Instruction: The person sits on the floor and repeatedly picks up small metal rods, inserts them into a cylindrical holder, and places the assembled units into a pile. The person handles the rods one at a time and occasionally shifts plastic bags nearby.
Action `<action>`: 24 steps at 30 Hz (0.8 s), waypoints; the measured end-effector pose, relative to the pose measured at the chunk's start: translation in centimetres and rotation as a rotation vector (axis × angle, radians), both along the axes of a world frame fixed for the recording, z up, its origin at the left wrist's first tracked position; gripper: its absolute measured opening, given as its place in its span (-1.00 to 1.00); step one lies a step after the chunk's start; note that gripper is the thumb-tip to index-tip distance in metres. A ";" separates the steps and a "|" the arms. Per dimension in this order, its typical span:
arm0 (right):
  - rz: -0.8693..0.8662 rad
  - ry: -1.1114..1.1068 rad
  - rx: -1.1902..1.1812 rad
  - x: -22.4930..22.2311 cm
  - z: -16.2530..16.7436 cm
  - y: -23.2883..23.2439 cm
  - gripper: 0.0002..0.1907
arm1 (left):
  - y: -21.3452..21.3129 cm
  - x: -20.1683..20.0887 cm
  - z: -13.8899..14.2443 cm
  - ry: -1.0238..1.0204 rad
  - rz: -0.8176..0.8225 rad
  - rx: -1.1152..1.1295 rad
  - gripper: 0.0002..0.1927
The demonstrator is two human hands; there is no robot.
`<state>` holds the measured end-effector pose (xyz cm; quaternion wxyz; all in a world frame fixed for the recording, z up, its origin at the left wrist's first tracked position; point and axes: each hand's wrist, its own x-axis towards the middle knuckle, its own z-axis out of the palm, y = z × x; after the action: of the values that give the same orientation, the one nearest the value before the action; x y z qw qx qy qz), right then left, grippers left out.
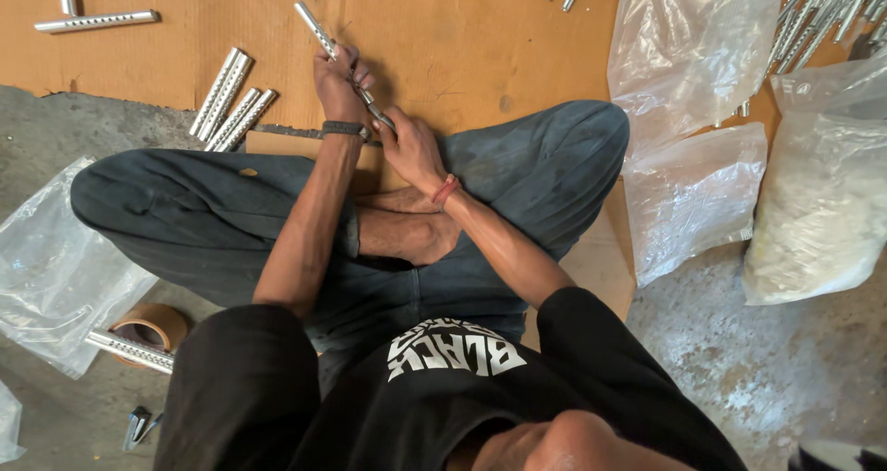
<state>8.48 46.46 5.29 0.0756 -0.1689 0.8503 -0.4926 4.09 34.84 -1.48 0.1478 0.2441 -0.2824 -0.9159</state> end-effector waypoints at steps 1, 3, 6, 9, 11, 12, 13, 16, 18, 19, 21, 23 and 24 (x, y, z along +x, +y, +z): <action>-0.026 -0.030 0.023 0.0 0.2 0.0 -0.90 | 0.2 0.0 0.1 0.014 0.028 -0.002 -0.92; -0.079 -0.085 0.065 0.1 0.4 0.1 -0.87 | 0.5 0.2 0.3 0.044 0.053 -0.008 -0.90; -0.034 0.031 0.221 0.0 0.2 0.1 -0.85 | 0.9 0.5 0.5 0.059 0.040 -0.023 -0.90; -0.070 0.104 0.299 -0.3 -0.5 0.2 -0.84 | 1.4 0.9 0.2 0.064 -0.008 -0.009 -0.91; -0.036 0.165 0.133 -0.7 -1.2 0.5 -0.84 | 1.4 1.0 -0.4 0.077 -0.064 0.065 -0.89; -0.020 0.195 0.052 -0.9 -1.6 0.8 -0.83 | 1.3 1.1 -0.8 0.105 -0.125 0.105 -0.83; 0.017 -0.361 -0.243 -1.2 -1.9 1.3 -0.79 | 0.9 0.9 -1.3 0.139 -0.186 0.145 -0.77; 0.121 -1.502 -0.898 -1.8 -3.2 2.5 -0.71 | -0.5 0.0 -2.7 0.126 -0.240 0.253 -0.83; 0.143 -1.584 -1.007 -1.5 -4.3 2.8 -0.70 | -1.1 -1.1 -3.1 0.018 -0.231 0.174 -0.82; 0.085 -1.566 -0.974 -1.4 -4.8 2.8 -0.70 | -1.0 -1.8 -2.9 -0.065 -0.213 0.057 -0.75; -0.022 -1.537 -0.913 -1.2 -6.0 2.5 -0.70 | 0.3 -3.8 -1.9 -0.289 -0.289 -0.288 -0.92; -0.098 -1.463 -0.892 -1.1 -7.1 2.2 -0.71 | 3.3 -6.1 0.0 -0.271 -0.338 -0.417 -0.85; -0.127 -1.429 -0.874 -1.1 -7.4 2.1 -0.71 | 5.4 -7.7 1.2 -0.142 -0.358 -0.359 -0.78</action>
<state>7.34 48.56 -2.15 0.4959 0.2178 0.3386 -0.7694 -3.63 40.20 -0.30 0.0042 0.2236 -0.4886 -0.8433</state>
